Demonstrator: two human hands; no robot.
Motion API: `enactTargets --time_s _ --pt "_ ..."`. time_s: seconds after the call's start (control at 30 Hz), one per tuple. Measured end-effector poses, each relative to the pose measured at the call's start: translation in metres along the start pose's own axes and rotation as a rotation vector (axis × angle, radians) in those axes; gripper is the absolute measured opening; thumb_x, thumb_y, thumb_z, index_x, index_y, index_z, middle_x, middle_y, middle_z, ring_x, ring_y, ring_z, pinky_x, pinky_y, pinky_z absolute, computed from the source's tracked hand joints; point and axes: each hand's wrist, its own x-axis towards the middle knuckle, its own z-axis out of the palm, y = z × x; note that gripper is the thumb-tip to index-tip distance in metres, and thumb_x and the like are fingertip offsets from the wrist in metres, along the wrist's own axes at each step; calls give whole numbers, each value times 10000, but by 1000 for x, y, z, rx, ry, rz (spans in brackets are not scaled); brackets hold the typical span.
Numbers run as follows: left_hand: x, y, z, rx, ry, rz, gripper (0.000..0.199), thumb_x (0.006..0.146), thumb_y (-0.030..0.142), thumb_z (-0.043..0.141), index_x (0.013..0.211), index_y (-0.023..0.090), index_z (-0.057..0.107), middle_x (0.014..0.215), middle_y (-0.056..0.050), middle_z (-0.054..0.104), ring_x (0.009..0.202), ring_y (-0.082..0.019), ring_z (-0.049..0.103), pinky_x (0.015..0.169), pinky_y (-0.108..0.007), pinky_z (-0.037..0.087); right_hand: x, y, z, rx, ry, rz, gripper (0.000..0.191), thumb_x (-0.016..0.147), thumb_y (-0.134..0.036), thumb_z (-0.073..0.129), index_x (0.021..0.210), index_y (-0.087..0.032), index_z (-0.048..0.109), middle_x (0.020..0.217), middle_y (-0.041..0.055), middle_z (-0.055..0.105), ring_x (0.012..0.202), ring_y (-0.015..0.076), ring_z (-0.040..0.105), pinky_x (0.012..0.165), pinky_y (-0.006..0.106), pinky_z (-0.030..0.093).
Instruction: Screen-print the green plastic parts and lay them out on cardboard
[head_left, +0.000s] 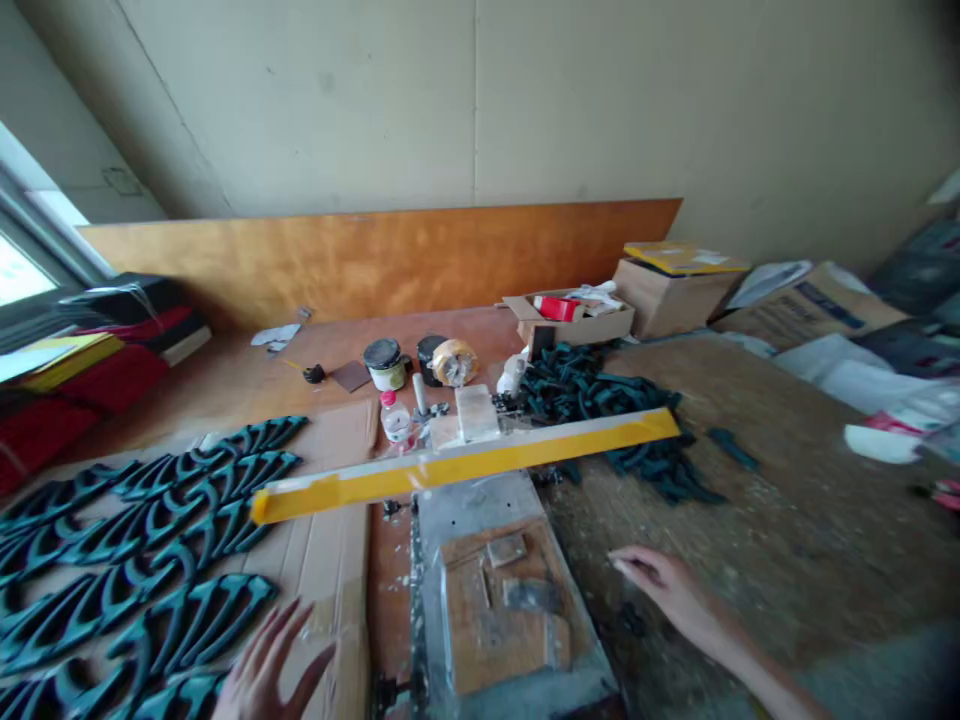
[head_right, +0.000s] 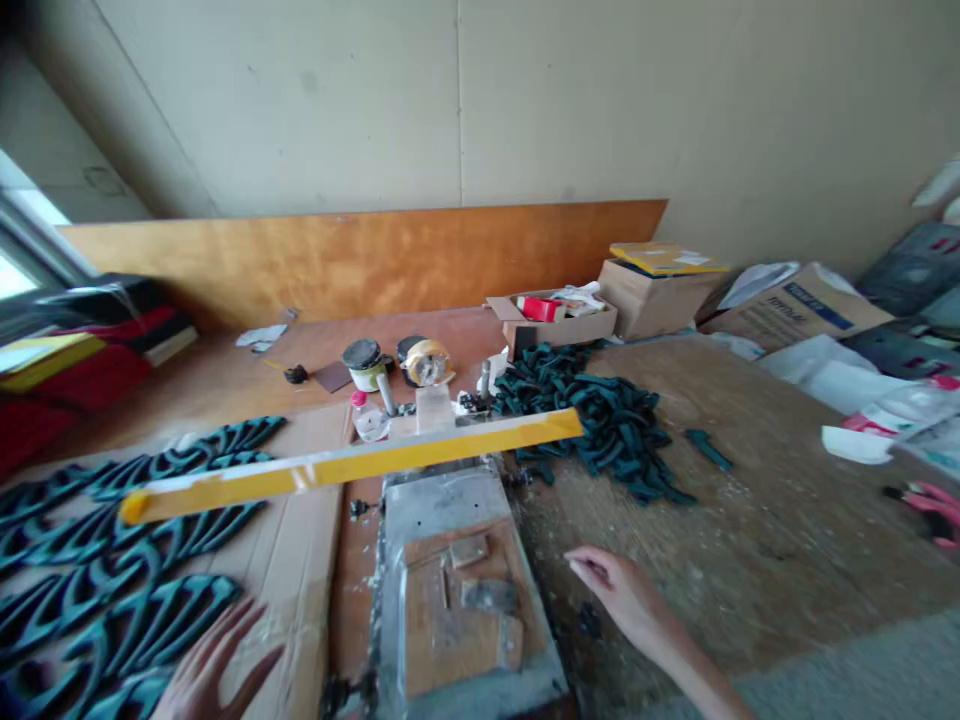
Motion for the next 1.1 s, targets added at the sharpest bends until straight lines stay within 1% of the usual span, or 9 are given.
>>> enactTargets --time_s 0.1,0.17,0.23,0.4,0.57,0.7,0.87,1.0,1.1 --pt "43 108 31 -50 40 285 449 776 456 649 1186 277 614 1207 -56 673 1129 -270 622 886 -413 566 25 57 -35 -20 57 9 462 810 -583 463 969 -232 717 1015 70 715 960 258 651 856 335 496" --pt "59 171 47 -78 31 362 418 794 434 647 1179 274 619 1205 -55 674 1135 -262 618 906 -419 558 45 98 -65 -50 126 35 440 785 -561 462 937 -234 716 986 70 721 931 262 658 833 343 501" --pt "66 220 58 -139 -1 355 368 817 417 632 1159 282 632 1177 -48 686 1107 -244 635 908 -402 559 66 139 -99 -87 222 95 403 761 -522 466 909 -240 712 960 69 724 911 269 662 811 355 506" --pt "75 299 78 -344 -206 61 303 856 438 569 1089 271 667 1128 -50 700 1058 -213 653 897 -341 552 119 220 -173 -174 456 313 336 762 -432 471 903 -229 698 933 88 720 887 277 665 761 372 512" --pt "119 371 129 -593 -411 -136 429 882 490 488 1207 239 610 1232 -62 650 1144 -215 598 996 -353 470 169 251 -205 -191 466 335 402 784 -434 465 1011 -172 668 1025 130 696 964 283 648 819 384 501" --pt "178 411 186 -688 -415 -206 548 856 531 499 1270 181 574 1291 -97 613 1205 -238 549 1063 -350 388 210 255 -220 -217 451 286 474 799 -478 453 1080 -147 645 1094 141 676 1031 281 622 885 377 480" --pt "251 427 253 -653 -441 -413 616 876 549 427 1316 128 522 1326 -119 581 1248 -244 510 1062 -328 362 261 255 -246 -276 457 241 564 828 -538 396 1156 -138 620 1103 150 665 1038 303 609 905 420 467" --pt "286 431 291 -576 -476 -487 716 858 582 429 1348 62 473 1319 -190 568 1255 -292 501 1058 -367 355 307 256 -268 -337 435 201 646 838 -560 371 1218 -84 590 1210 189 606 1148 322 542 993 422 403" --pt "301 435 309 -509 -507 -527 767 825 619 460 1348 58 474 1284 -218 587 1250 -332 500 1066 -411 332 347 255 -278 -370 375 180 697 855 -580 339 1277 -66 549 1277 199 565 1212 330 491 1044 432 350"
